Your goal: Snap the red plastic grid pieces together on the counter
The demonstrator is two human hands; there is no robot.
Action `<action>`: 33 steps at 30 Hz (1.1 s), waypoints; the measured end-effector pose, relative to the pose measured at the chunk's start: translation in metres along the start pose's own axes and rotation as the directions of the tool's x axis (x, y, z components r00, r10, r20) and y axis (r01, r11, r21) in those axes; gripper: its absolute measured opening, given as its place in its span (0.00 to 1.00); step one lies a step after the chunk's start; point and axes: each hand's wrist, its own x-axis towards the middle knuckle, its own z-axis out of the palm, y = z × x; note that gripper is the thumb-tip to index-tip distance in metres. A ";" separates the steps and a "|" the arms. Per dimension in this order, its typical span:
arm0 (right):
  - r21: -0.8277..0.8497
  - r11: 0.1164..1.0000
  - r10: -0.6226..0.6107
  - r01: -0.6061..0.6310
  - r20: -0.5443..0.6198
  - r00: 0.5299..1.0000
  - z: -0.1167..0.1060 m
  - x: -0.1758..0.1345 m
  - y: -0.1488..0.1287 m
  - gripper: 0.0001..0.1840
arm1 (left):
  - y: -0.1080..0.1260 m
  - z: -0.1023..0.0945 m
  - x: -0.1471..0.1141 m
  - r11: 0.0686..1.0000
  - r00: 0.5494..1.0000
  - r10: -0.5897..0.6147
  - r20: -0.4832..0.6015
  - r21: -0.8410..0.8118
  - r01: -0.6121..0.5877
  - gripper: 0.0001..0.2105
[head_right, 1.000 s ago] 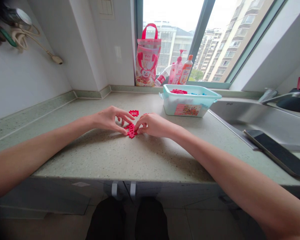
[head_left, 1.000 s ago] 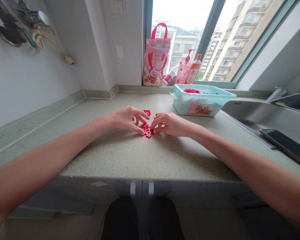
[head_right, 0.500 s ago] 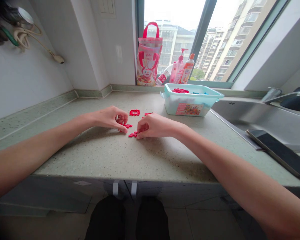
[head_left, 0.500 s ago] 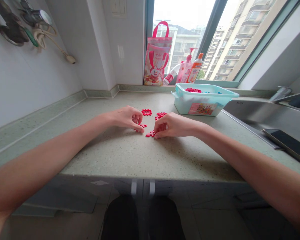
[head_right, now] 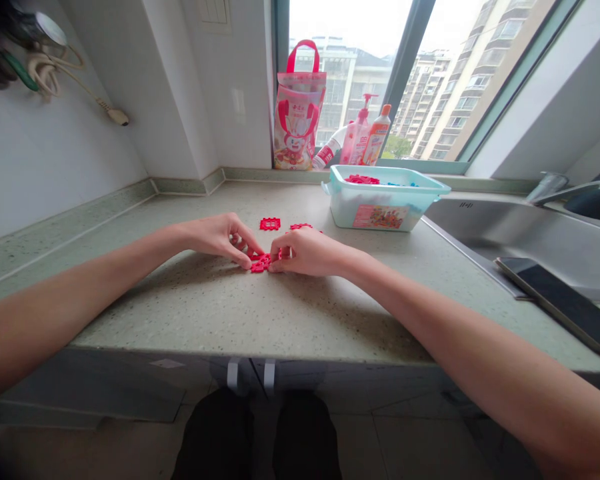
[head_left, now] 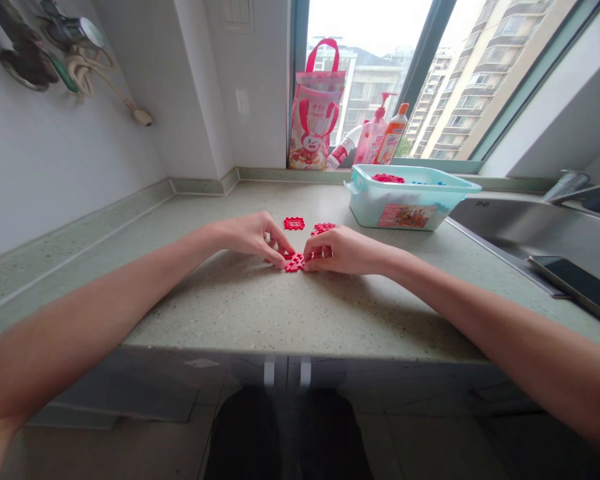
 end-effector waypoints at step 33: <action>-0.016 0.999 -0.029 0.029 -0.032 0.999 0.009 0.000 0.000 0.07 | 0.011 0.006 0.000 0.996 0.995 -0.015 -0.095 0.084 0.023 0.17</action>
